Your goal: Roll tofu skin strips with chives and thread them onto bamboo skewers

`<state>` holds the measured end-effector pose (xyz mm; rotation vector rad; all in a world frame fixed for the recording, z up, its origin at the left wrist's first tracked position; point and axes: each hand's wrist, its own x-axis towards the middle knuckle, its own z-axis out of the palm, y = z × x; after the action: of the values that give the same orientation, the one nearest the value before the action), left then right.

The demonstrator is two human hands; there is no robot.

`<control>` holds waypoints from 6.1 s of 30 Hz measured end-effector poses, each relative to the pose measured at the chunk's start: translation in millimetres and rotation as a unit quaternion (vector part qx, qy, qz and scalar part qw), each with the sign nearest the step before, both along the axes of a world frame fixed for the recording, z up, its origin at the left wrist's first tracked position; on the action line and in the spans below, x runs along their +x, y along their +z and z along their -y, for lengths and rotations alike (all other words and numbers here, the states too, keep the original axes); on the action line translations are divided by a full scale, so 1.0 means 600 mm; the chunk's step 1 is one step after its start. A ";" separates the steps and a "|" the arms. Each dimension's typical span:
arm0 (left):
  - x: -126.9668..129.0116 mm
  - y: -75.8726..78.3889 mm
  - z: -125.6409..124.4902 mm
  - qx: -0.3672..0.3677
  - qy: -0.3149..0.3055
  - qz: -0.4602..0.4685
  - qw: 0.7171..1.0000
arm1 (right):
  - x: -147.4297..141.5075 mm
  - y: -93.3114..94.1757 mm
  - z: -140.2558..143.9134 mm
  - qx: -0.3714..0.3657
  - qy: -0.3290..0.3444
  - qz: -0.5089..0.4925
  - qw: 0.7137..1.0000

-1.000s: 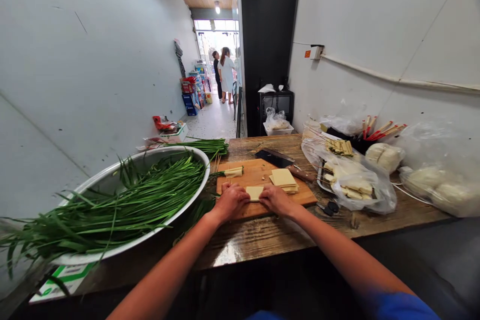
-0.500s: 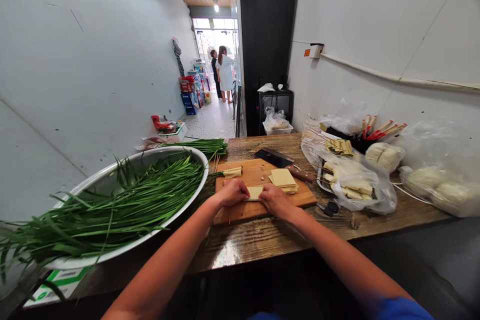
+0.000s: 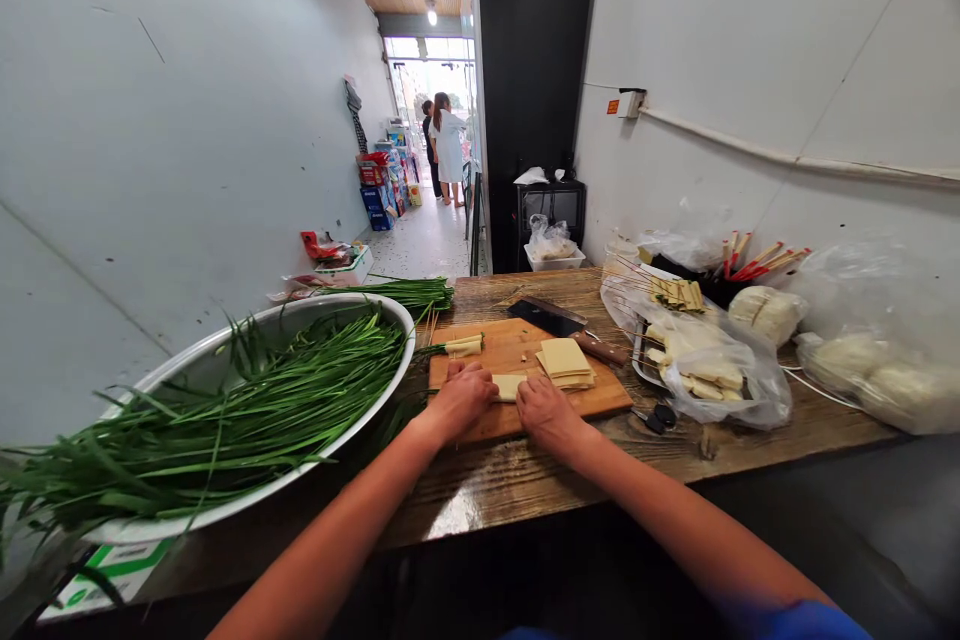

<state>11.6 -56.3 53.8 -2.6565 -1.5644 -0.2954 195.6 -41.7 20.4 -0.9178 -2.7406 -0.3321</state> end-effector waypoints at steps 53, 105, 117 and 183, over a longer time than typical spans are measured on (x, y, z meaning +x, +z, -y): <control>0.000 -0.030 0.015 0.076 0.059 0.059 0.994 | 0.006 0.026 -0.053 -0.102 -0.041 -0.015 0.994; 0.000 -0.027 -0.025 0.014 0.044 -0.025 0.999 | 0.012 0.025 -0.068 -0.079 0.011 -0.018 0.997; -0.003 -0.042 -0.027 0.080 0.034 -0.042 0.995 | 0.003 0.037 -0.080 -0.083 0.002 0.028 0.996; -0.006 -0.026 -0.104 -0.127 0.061 0.121 0.983 | 0.108 -0.049 0.189 -0.631 -0.102 -0.465 0.612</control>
<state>7.9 5.9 38.2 -2.7809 -1.9511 -0.4556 260.3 -154.9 -9.1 -1.0982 -1.4849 1.7408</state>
